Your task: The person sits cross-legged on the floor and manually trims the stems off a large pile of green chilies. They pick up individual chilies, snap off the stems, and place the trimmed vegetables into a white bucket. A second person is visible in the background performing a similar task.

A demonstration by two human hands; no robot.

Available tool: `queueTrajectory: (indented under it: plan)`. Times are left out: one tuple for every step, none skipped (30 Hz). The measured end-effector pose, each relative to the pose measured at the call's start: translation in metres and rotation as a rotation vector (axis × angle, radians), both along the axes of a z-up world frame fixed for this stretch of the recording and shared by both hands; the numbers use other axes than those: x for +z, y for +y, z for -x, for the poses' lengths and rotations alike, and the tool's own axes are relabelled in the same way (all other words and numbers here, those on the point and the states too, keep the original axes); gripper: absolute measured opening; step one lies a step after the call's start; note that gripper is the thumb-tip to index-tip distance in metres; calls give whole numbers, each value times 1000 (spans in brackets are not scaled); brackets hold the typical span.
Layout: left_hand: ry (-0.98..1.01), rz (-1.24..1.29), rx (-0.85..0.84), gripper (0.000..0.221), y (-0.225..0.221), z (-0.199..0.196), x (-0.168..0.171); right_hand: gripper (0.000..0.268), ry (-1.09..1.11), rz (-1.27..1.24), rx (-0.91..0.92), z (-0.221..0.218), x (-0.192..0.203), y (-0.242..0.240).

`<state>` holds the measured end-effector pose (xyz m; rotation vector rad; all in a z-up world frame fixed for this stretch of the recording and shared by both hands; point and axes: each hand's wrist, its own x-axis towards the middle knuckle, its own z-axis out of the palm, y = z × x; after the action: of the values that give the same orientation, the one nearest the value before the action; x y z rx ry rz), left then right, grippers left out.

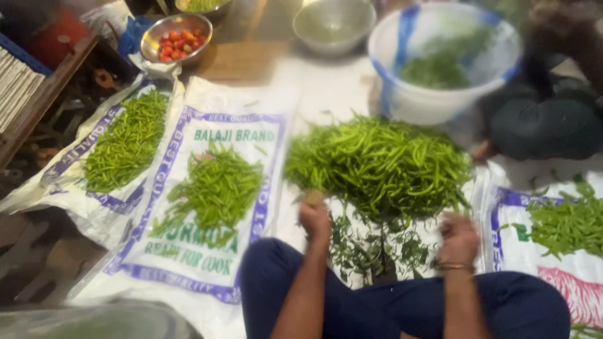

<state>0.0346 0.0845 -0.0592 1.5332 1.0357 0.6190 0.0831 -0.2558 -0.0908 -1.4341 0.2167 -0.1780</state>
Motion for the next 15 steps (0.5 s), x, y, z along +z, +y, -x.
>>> queueTrajectory:
  plan:
    - [-48, 90, 116, 39, 20, -7, 5, 22, 90, -374, -114, -8, 10, -23]
    - [-96, 178, 234, 47, 32, -9, 4, 28, 177, -745, -238, -14, 16, -36]
    - [8, 172, 93, 44, 31, -15, -2, 31, 258, -710, -204, -18, 16, -33]
    - [111, 163, -49, 42, 24, -23, -12, 35, 338, -675, -169, -21, 14, -29]
    - [190, 95, -199, 41, 19, -30, -23, 39, 415, -648, -123, -22, 7, -18]
    - [267, -23, -351, 40, 4, -30, -36, 38, 397, -531, -37, -16, -1, -6]
    - [329, -134, -483, 40, -4, -33, -45, 37, 373, -418, 48, -9, -9, 11]
    - [367, -182, -500, 40, -8, -33, -51, 34, 397, -305, 132, 2, -16, 26]
    - [383, -215, -533, 40, -18, -41, -55, 31, 407, -187, 177, 5, -19, 26]
    - [388, -225, -532, 41, -16, -52, -55, 29, 400, -186, 215, -7, -22, 33]
    - [367, -205, -534, 38, -19, -53, -59, 28, 420, -177, 247, 1, -26, 35]
    - [347, -185, -537, 35, -18, -53, -61, 26, 441, -168, 280, 8, -26, 31]
    - [332, -169, -505, 33, -9, -50, -62, 26, 431, -129, 285, 7, -29, 29]
    - [310, -206, -490, 33, -7, -44, -63, 26, 419, -90, 291, 7, -28, 23]
    - [277, -249, -473, 32, -6, -46, -62, 26, 395, -52, 298, 1, -23, 25]
